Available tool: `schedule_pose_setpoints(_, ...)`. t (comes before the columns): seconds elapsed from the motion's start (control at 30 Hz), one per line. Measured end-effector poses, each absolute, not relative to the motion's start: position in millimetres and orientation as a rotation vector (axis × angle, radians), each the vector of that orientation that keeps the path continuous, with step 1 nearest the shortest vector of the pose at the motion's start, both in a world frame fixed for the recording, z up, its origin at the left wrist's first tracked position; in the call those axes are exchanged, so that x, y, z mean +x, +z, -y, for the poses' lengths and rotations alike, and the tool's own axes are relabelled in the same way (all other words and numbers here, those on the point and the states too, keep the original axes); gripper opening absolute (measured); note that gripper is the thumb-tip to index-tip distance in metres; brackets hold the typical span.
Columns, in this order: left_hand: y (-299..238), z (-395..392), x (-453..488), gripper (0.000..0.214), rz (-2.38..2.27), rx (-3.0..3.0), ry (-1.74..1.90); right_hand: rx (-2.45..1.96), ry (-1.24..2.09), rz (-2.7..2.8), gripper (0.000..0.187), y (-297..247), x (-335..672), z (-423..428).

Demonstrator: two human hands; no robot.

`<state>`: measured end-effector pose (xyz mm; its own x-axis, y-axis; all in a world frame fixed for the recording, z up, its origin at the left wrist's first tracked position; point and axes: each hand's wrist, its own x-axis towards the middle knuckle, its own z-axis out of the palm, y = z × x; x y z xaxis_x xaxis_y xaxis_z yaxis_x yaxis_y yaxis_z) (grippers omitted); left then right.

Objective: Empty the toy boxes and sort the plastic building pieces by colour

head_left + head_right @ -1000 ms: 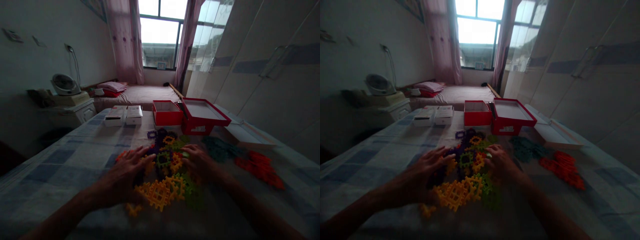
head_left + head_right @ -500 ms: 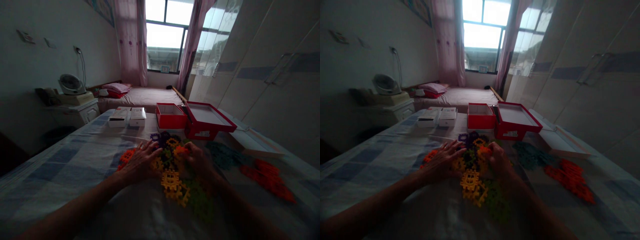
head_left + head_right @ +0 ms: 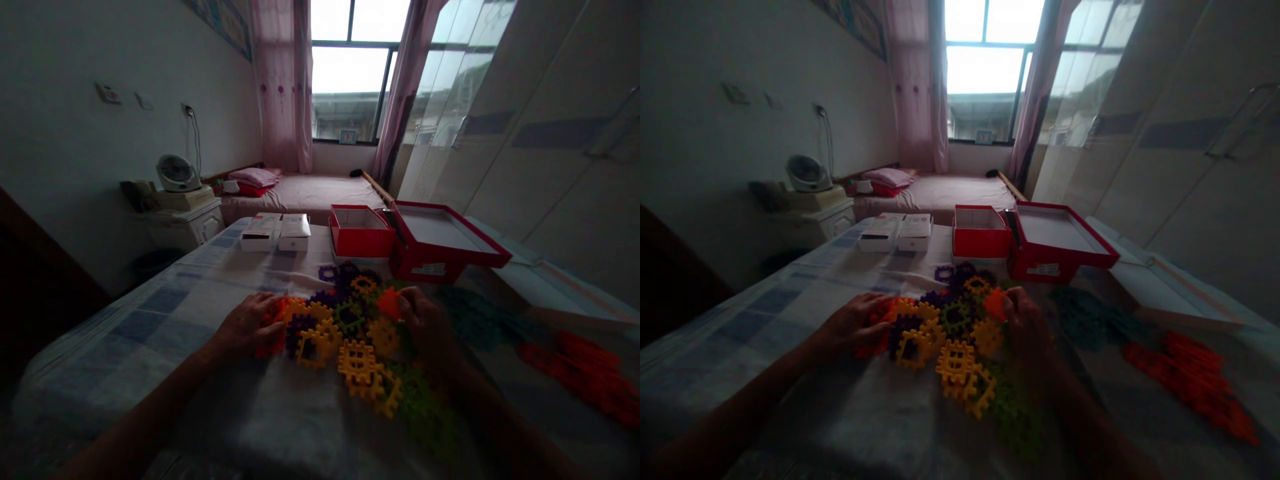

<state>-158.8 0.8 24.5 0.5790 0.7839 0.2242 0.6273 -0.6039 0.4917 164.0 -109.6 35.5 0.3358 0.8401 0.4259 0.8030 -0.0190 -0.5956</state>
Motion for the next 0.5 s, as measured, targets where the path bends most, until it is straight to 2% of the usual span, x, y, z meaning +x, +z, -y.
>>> schedule_pose_setpoints(0.23,31.8,-13.3,-142.7,0.058,-1.066,2.344,0.667,-1.757,0.074,1.531,0.017,53.0,155.2,106.1)
schedule_pose_setpoints(0.5,40.6,-31.2,-93.1,0.039,-0.862,2.145,0.629,-1.643,0.004,1.939,0.011,54.9,113.8,70.9)
